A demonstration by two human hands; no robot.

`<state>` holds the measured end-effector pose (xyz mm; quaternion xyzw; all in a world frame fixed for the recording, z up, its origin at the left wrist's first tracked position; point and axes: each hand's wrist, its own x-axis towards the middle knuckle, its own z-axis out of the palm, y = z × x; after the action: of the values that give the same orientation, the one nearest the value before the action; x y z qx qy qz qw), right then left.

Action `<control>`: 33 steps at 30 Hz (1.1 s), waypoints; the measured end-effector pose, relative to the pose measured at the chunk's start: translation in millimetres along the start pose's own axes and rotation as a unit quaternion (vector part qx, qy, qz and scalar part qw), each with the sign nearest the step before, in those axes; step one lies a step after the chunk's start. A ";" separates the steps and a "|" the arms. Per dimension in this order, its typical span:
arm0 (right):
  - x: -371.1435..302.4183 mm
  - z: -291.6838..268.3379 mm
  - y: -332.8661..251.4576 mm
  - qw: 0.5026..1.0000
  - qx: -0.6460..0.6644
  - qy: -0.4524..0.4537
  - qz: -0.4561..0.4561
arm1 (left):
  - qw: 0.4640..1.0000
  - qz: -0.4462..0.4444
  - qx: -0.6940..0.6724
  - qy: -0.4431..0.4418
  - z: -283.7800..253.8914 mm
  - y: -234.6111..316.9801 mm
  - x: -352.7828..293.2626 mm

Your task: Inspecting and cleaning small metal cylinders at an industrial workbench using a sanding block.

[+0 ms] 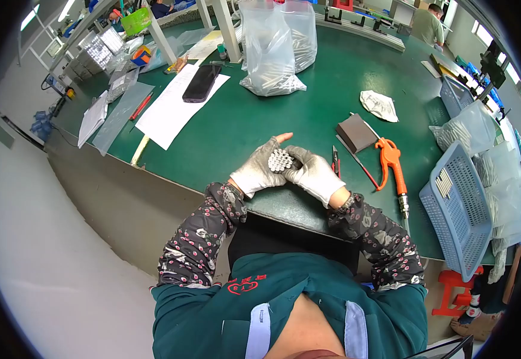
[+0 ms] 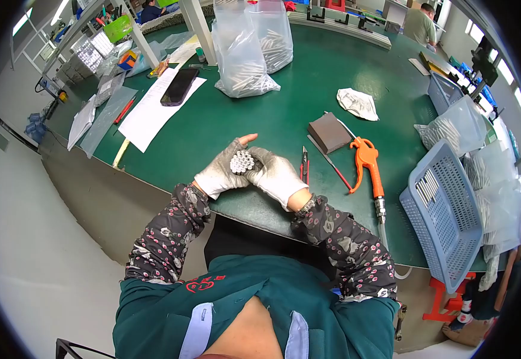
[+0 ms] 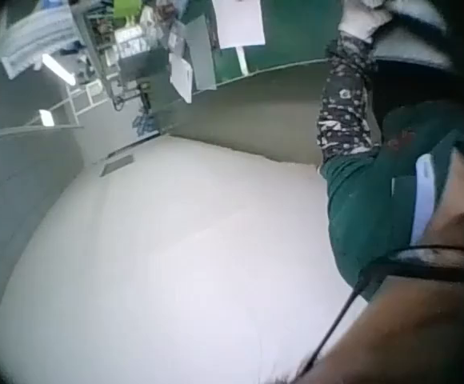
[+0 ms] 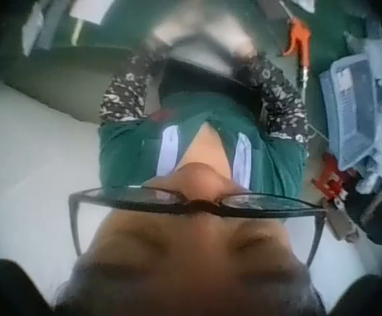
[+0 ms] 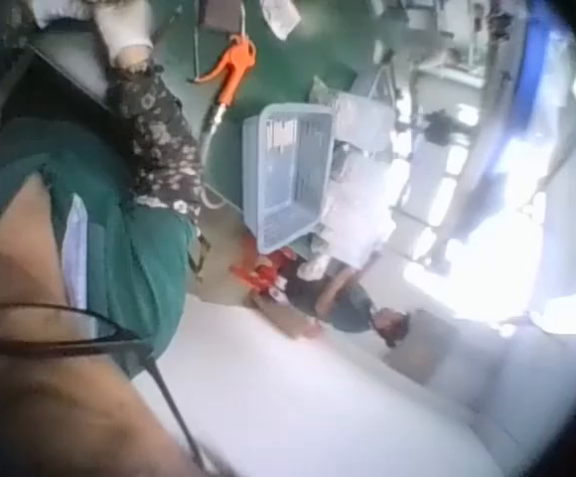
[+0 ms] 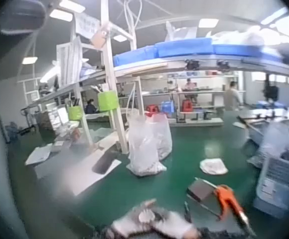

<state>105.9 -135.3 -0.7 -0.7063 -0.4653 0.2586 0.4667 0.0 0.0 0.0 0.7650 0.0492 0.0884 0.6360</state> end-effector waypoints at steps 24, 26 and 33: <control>-1.6 -12.5 -19.6 0.999 -0.003 -0.007 0.031 | 0.999 0.010 -0.034 0.000 3.8 6.4 3.8; -0.5 -17.0 -25.4 0.994 0.006 -0.020 0.105 | 1.000 0.008 0.020 0.014 4.0 10.9 2.8; 13.8 -14.5 -23.4 0.978 0.170 0.011 0.123 | 0.966 0.148 0.185 0.105 9.3 2.8 4.3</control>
<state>113.7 -125.9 27.6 -0.6712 -0.3188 0.3813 0.5500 5.9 -8.7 1.4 0.8548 0.0177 0.2505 0.4542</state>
